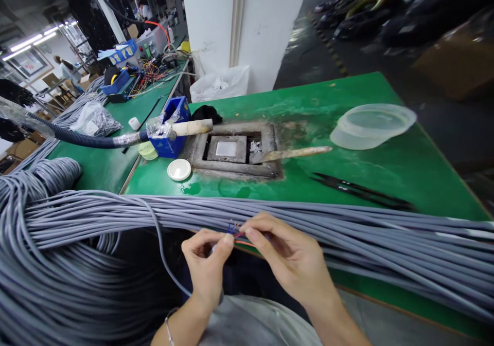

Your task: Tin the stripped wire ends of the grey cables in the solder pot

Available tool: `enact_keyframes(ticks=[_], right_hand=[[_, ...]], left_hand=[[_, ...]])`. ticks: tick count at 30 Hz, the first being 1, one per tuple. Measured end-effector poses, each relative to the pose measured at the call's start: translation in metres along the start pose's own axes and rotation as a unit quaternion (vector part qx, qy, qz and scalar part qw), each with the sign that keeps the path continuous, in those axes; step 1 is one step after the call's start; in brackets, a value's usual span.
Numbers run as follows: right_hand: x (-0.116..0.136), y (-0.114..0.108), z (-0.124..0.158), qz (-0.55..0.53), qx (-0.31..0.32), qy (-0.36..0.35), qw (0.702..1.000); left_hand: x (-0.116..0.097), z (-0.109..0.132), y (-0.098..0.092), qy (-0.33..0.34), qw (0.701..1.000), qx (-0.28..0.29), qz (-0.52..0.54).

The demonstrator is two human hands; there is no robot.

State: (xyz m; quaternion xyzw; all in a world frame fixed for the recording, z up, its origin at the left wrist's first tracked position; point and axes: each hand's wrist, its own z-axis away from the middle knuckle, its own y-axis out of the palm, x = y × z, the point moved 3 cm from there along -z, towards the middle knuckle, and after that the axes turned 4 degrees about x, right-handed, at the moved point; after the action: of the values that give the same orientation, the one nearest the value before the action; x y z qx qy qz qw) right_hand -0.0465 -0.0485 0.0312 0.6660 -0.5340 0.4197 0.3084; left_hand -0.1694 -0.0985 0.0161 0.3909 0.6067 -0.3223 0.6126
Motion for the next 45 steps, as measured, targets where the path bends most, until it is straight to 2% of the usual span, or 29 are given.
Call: enact_keyframes(ticks=[3, 5, 7, 8, 13, 19, 22, 25, 28, 31, 34, 38, 45], right_hand=[[-0.005, -0.004, -0.002, -0.041, 0.035, 0.029, 0.998], [-0.010, -0.013, -0.003, -0.069, -0.006, 0.046, 0.997], [-0.013, -0.022, -0.003, -0.059, -0.076, 0.046, 0.994], [-0.013, -0.025, -0.002, -0.044, -0.088, 0.043, 0.994], [0.000, -0.012, 0.002, -0.021, 0.007, 0.038, 0.999], [0.003, -0.004, 0.006, -0.009, -0.017, 0.040, 0.999], [0.000, -0.003, 0.006, -0.009, -0.007, 0.049, 0.999], [0.002, -0.003, 0.006, -0.002, -0.012, 0.024, 1.000], [0.005, 0.000, 0.006, 0.017, -0.034, -0.010, 0.999], [0.004, 0.004, 0.009, 0.045, -0.056, -0.022, 0.997], [0.002, 0.009, 0.014, 0.069, -0.076, -0.037, 0.994], [-0.001, 0.012, 0.017, 0.079, -0.083, -0.063, 0.991], [-0.006, 0.015, 0.022, 0.059, -0.081, -0.016, 0.995]], left_hand=[[0.004, -0.002, -0.002, -0.037, 0.999, 0.024, 0.024], [0.005, -0.003, -0.005, -0.036, 0.998, 0.043, 0.027], [0.006, -0.003, -0.007, -0.026, 0.998, 0.047, 0.026], [0.006, -0.003, -0.008, -0.021, 0.998, 0.045, 0.025], [0.004, -0.001, -0.005, -0.004, 0.999, 0.037, 0.019], [0.000, 0.002, 0.000, 0.034, 0.999, 0.025, -0.005], [-0.003, 0.004, 0.001, 0.061, 0.998, 0.013, -0.025], [-0.006, 0.005, 0.003, 0.071, 0.997, 0.012, -0.039], [-0.005, 0.006, 0.004, 0.054, 0.997, 0.010, -0.054], [0.000, 0.006, 0.003, 0.016, 0.998, -0.018, -0.050], [0.006, 0.005, 0.002, -0.027, 0.999, -0.043, -0.012], [0.009, 0.003, 0.004, -0.062, 0.996, -0.047, 0.041], [0.009, 0.000, 0.004, -0.083, 0.993, -0.030, 0.080]])
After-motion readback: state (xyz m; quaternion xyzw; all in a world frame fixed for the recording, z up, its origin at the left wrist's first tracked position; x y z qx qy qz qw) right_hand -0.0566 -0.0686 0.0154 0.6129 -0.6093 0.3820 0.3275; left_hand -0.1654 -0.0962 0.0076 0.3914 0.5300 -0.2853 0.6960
